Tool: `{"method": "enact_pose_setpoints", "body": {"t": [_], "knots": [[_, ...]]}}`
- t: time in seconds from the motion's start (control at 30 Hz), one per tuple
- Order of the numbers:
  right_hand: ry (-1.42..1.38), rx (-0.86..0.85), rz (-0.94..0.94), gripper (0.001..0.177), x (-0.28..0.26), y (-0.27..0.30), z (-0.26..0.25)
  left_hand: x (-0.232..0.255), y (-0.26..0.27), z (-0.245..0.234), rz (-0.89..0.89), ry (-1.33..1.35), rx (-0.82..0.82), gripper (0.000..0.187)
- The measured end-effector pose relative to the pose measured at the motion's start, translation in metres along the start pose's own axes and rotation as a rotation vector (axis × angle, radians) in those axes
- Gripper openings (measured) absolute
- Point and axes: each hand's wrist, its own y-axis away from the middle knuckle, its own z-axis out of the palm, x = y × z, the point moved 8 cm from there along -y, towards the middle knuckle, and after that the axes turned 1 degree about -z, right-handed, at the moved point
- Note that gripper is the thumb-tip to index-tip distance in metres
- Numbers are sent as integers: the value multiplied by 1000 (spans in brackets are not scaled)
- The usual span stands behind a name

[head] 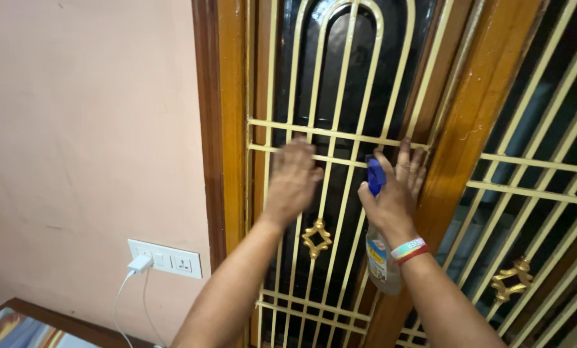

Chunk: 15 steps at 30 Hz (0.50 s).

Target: The person sprays a cleaning solution onto a metal security door and wipes the surface with a cloth. They repeatedly spray and wipe different sections of the door, focusing on the bars and frame.

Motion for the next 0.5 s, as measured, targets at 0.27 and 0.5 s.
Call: {"method": "enact_pose_setpoints", "body": {"t": [0.27, 0.5], "knots": [[-94, -10, 94, 66, -8, 5, -13, 34, 0, 1, 127, -176, 28, 56], [9, -6, 78, 69, -14, -2, -44, 103, -24, 11, 391, -13, 45, 58]]}}
